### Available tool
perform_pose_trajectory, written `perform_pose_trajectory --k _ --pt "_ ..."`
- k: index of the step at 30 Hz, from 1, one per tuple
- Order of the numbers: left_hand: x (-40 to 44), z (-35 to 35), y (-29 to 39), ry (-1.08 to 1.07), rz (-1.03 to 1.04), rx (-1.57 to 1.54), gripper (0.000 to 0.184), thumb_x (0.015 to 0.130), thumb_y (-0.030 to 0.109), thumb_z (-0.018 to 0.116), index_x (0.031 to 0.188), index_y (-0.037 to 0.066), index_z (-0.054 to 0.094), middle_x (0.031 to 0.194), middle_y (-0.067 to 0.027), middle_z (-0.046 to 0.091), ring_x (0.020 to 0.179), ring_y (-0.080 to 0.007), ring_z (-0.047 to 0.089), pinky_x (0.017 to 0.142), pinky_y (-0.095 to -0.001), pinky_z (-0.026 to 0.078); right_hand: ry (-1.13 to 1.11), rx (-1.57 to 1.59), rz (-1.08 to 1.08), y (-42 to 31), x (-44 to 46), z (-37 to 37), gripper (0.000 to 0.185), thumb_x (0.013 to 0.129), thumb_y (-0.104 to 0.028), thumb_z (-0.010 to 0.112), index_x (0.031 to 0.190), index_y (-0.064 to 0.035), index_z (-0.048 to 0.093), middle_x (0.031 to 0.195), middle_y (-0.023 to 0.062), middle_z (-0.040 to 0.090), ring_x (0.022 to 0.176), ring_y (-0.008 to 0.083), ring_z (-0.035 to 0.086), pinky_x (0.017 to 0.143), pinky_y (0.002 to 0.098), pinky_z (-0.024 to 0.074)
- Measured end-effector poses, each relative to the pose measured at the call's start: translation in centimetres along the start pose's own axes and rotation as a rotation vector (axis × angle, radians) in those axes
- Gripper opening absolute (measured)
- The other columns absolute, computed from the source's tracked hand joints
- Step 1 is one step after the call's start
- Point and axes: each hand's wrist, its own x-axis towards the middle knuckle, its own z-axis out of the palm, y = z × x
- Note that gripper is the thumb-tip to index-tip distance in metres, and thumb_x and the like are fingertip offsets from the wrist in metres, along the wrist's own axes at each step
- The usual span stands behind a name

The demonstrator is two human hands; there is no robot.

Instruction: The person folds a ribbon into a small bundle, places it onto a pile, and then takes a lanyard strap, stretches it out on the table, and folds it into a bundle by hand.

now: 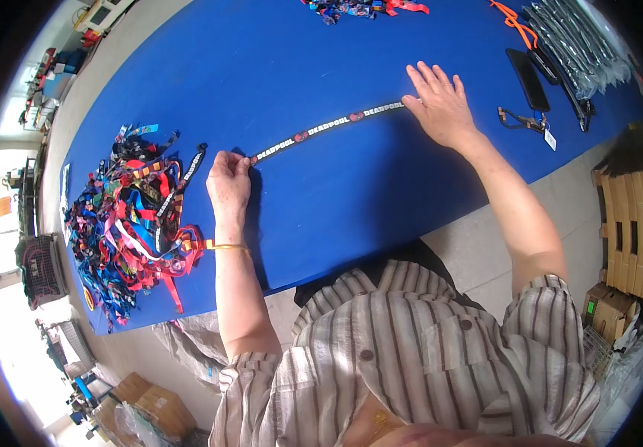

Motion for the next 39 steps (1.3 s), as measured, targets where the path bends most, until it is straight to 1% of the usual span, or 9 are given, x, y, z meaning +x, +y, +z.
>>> perform_pose_trajectory --k 10,13,17,18,22,26,29,35,39 --pt "-0.1 -0.1 0.5 0.003 -0.05 0.026 0.022 0.093 0.017 0.079 0.095 0.001 0.065 0.086 -0.0146 0.073 0.079 -0.0256 0.073 0.075 -0.0389 0.056 0.009 0.006 -0.004 0.1 -0.1 0.0 0.066 0.109 -0.055 0.041 0.164 -0.0179 0.035 0.169 0.0121 0.035 0.157 0.0348 0.029 0.127 0.0615 0.0175" --pt "-0.1 0.2 -0.1 0.072 -0.01 0.103 0.027 0.09 0.019 0.08 0.101 0.001 0.065 0.101 -0.0172 0.069 0.09 -0.0324 0.07 0.082 -0.0429 0.056 0.017 0.002 -0.006 0.2 0.0 0.3 0.066 0.109 -0.055 0.041 0.164 -0.0179 0.035 0.168 0.0124 0.035 0.157 0.0346 0.029 0.127 0.0612 0.0178" --pt "-1.6 0.0 2.9 0.291 0.29 0.423 0.035 0.087 0.017 0.078 0.114 0.002 0.061 0.121 -0.0202 0.058 0.111 -0.0417 0.059 0.096 -0.0495 0.05 0.015 -0.008 0.004 -0.3 0.0 0.2 0.065 0.109 -0.053 0.043 0.163 -0.0173 0.037 0.168 0.0129 0.036 0.157 0.0343 0.029 0.127 0.0607 0.0186" --pt "-1.6 0.4 3.8 0.327 0.372 0.451 0.03 0.088 0.015 0.076 0.112 0.002 0.063 0.117 -0.0194 0.061 0.11 -0.0403 0.059 0.096 -0.0488 0.05 0.015 -0.012 0.005 -0.2 0.0 0.3 0.065 0.109 -0.053 0.043 0.163 -0.0172 0.037 0.168 0.0129 0.037 0.157 0.0343 0.029 0.127 0.0607 0.0187" --pt "-2.4 3.0 7.9 0.142 0.545 0.294 0.021 0.09 0.012 0.073 0.11 0.003 0.071 0.11 -0.0169 0.067 0.106 -0.0371 0.062 0.094 -0.046 0.051 0.013 -0.019 0.0 -0.3 0.1 0.2 0.065 0.109 -0.053 0.043 0.163 -0.0169 0.037 0.168 0.0129 0.037 0.157 0.0343 0.029 0.127 0.0607 0.019" --pt "-2.6 5.1 9.0 -0.022 0.591 0.337 0.023 0.091 0.009 0.072 0.111 -0.001 0.071 0.101 -0.0167 0.068 0.096 -0.0349 0.065 0.088 -0.0448 0.053 0.025 -0.013 -0.001 -0.2 0.0 0.2 0.065 0.109 -0.053 0.044 0.163 -0.0167 0.037 0.167 0.0127 0.037 0.157 0.0345 0.03 0.127 0.0609 0.0197" --pt "-1.9 6.3 8.0 0.031 0.699 0.379 0.011 0.087 0.006 0.067 0.095 -0.001 0.069 0.096 -0.0153 0.065 0.093 -0.0325 0.065 0.084 -0.0436 0.053 0.027 -0.026 0.0 -0.1 0.0 0.3 0.066 0.109 -0.054 0.045 0.163 -0.0167 0.037 0.167 0.0124 0.038 0.156 0.0345 0.03 0.126 0.0611 0.0202" --pt "-1.1 6.6 8.2 0.0 0.76 0.543 0.007 0.08 0.002 0.066 0.087 0.003 0.064 0.093 -0.0144 0.064 0.092 -0.0311 0.066 0.085 -0.0408 0.055 0.021 -0.014 0.003 -0.2 -0.1 -0.3 0.066 0.108 -0.053 0.047 0.162 -0.0164 0.038 0.167 0.0125 0.038 0.156 0.0344 0.031 0.126 0.061 0.0209" --pt "-0.4 6.0 7.9 0.006 0.822 0.499 0.008 0.09 0.008 0.067 0.085 0.003 0.063 0.085 -0.0138 0.063 0.082 -0.0304 0.067 0.075 -0.0422 0.056 0.001 0.006 0.013 -0.5 0.1 -0.4 0.066 0.108 -0.052 0.047 0.163 -0.0175 0.037 0.168 0.0123 0.036 0.157 0.0342 0.029 0.127 0.0605 0.0189"
